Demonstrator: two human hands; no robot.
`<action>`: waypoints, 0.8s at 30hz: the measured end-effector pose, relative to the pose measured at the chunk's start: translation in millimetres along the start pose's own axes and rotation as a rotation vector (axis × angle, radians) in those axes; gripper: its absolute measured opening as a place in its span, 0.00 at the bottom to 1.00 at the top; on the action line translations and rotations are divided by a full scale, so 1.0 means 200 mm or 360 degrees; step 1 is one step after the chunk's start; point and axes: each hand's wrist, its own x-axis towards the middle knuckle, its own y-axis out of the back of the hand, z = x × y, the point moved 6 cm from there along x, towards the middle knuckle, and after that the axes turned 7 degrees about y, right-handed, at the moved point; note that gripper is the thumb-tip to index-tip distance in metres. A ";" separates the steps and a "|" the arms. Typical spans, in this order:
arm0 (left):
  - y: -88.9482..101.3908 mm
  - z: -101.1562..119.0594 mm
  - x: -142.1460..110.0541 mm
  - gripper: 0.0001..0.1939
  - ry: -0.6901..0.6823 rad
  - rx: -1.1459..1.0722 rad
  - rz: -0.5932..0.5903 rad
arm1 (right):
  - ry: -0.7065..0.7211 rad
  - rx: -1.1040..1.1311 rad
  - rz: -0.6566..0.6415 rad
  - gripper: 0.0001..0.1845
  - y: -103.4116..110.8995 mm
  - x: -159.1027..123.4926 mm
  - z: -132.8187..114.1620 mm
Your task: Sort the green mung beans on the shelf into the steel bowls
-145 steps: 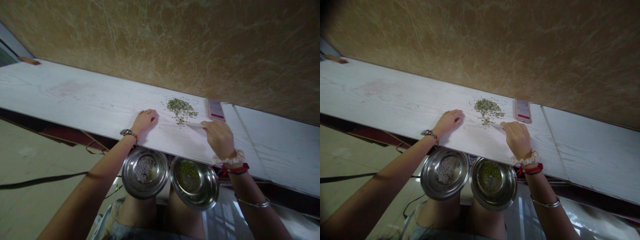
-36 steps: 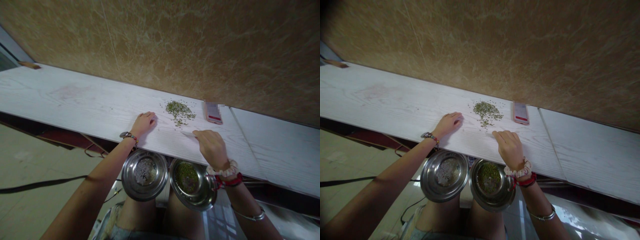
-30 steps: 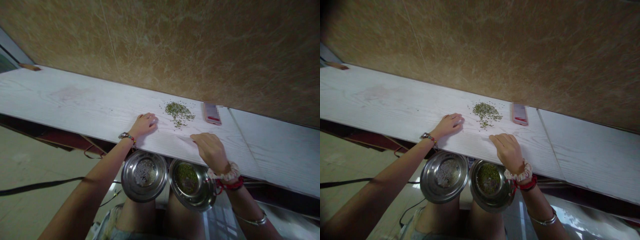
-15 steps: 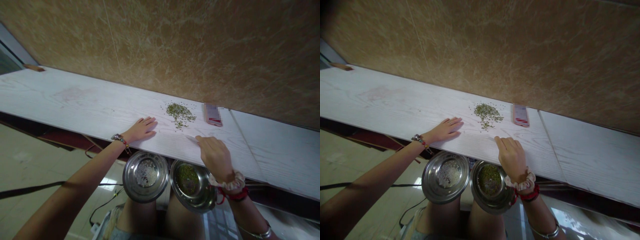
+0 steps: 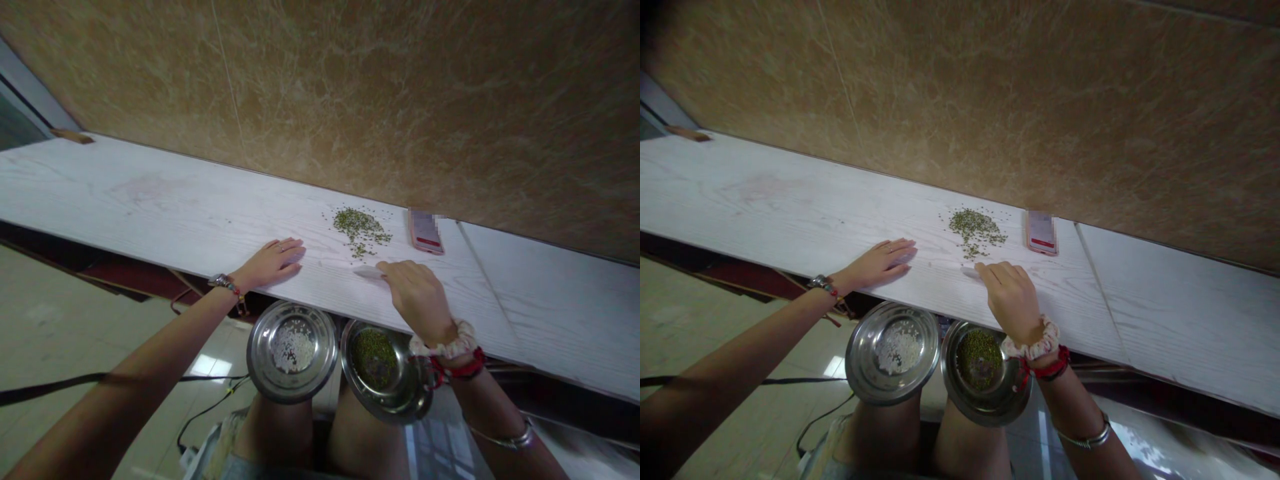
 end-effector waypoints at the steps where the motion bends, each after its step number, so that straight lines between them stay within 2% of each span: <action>1: 0.00 0.00 0.00 0.22 0.0009 0.0000 0.0003 | 0.0028 0.0055 0.0012 0.14 -0.01 0.00 0.00; 7: 0.00 0.01 0.00 0.22 0.0035 0.0010 0.0010 | 0.0173 0.0290 0.0098 0.14 0.01 -0.04 0.00; 12: 0.00 0.01 0.00 0.22 0.0032 0.0006 0.0020 | 0.0194 0.0258 0.0090 0.13 0.07 -0.08 0.04; 15: 0.00 0.01 0.00 0.22 0.0035 -0.0003 0.0021 | 0.0085 0.0052 0.0083 0.11 0.10 -0.10 0.08; 19: 0.00 0.00 -0.01 0.21 0.0029 -0.0018 0.0063 | -0.0135 -0.0185 -0.0103 0.12 0.07 -0.12 0.14; 24: 0.01 0.01 -0.01 0.21 0.0031 -0.0035 0.0067 | -0.0119 -0.0147 -0.0131 0.11 0.06 -0.06 0.05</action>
